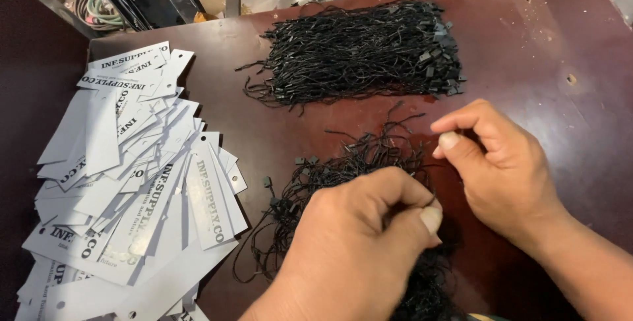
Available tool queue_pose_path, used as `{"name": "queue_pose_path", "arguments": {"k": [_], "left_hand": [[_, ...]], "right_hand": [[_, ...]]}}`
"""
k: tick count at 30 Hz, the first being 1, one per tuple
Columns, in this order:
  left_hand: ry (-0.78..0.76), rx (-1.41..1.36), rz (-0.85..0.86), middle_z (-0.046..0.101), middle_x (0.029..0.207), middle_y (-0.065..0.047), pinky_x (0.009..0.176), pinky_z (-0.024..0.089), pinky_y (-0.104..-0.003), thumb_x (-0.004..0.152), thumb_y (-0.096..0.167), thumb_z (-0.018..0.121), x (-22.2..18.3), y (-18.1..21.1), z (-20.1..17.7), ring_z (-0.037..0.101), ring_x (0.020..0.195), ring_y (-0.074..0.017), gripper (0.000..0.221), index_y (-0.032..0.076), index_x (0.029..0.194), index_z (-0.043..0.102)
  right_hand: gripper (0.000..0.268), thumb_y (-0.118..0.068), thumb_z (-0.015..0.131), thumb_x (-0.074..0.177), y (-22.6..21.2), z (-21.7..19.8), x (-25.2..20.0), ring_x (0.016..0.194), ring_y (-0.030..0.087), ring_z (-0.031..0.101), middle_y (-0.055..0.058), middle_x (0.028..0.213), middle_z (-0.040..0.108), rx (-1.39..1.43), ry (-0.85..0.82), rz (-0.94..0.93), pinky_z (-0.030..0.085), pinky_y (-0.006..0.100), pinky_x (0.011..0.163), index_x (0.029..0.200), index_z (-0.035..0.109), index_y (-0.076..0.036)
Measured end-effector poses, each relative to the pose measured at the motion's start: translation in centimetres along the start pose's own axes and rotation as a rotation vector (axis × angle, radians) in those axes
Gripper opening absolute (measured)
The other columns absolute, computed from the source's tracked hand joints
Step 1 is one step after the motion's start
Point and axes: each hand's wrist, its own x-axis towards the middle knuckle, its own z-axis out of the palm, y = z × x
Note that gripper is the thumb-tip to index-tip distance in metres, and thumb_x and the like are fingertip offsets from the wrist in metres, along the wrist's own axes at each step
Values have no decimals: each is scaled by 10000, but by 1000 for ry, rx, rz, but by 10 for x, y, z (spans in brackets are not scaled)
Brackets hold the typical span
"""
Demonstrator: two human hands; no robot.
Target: Untangling and sorting black string tag fasteners from a tangled pile into a neat stack on a table.
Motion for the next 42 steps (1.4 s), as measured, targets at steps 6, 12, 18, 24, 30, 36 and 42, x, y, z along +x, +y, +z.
{"name": "queue_pose_path", "arguments": {"k": [6, 12, 18, 24, 30, 36, 42], "left_hand": [[59, -573, 103, 762, 717, -49, 832, 569, -333, 852, 249, 702, -8, 17, -10, 720, 733, -164, 86, 165, 858, 723], [-56, -1049, -176, 636, 584, -105, 653, 515, -339, 950, 128, 663, -3, 5, -34, 612, 570, -214, 208, -34, 1045, 752], [136, 223, -452, 774, 814, 68, 713, 459, -340, 931, 334, 669, 7, -21, -62, 616, 744, -156, 162, 271, 899, 814], [343, 548, -218, 733, 845, -62, 685, 463, -519, 1006, 393, 625, 31, -63, -62, 655, 715, -375, 262, 160, 889, 652], [591, 456, 19, 676, 742, -38, 639, 414, -464, 993, 347, 743, 72, -78, -63, 603, 686, -297, 329, 141, 790, 587], [637, 323, 97, 666, 847, -2, 707, 429, -422, 959, 245, 694, 122, -93, -66, 600, 840, -238, 155, 183, 825, 650], [665, 369, 148, 652, 938, -36, 768, 445, -456, 932, 200, 678, 149, -108, -75, 600, 947, -296, 105, 195, 830, 701]], "right_hand": [[122, -41, 547, 1052, 22, 7, 13, 695, 152, 624, 105, 773, 665, 316, 88, 108, 494, 251, 718, 1133, 635, -62], [121, 8, 507, 1082, 32, 7, 14, 720, 167, 608, 133, 788, 589, 600, 169, 163, 533, 238, 659, 1163, 582, -41], [133, 43, 526, 1088, 29, 8, 16, 721, 165, 623, 121, 792, 589, 580, 194, 171, 564, 251, 647, 1173, 577, -45], [104, 32, 546, 1105, 29, 8, 27, 670, 167, 622, 113, 787, 570, 576, 159, 158, 608, 265, 644, 1132, 510, -61], [71, -33, 644, 1099, 31, -7, 57, 841, 141, 607, 60, 970, 676, 76, 271, -45, 496, 286, 771, 1123, 595, -78], [121, -61, 741, 1041, 57, 1, 114, 887, 16, 560, -75, 1023, 685, 180, 337, -60, 471, 184, 803, 1099, 707, -161], [122, -70, 724, 1006, 57, 8, 129, 870, 6, 551, -115, 942, 663, 164, 298, -57, 430, 211, 804, 984, 714, -190]]}}
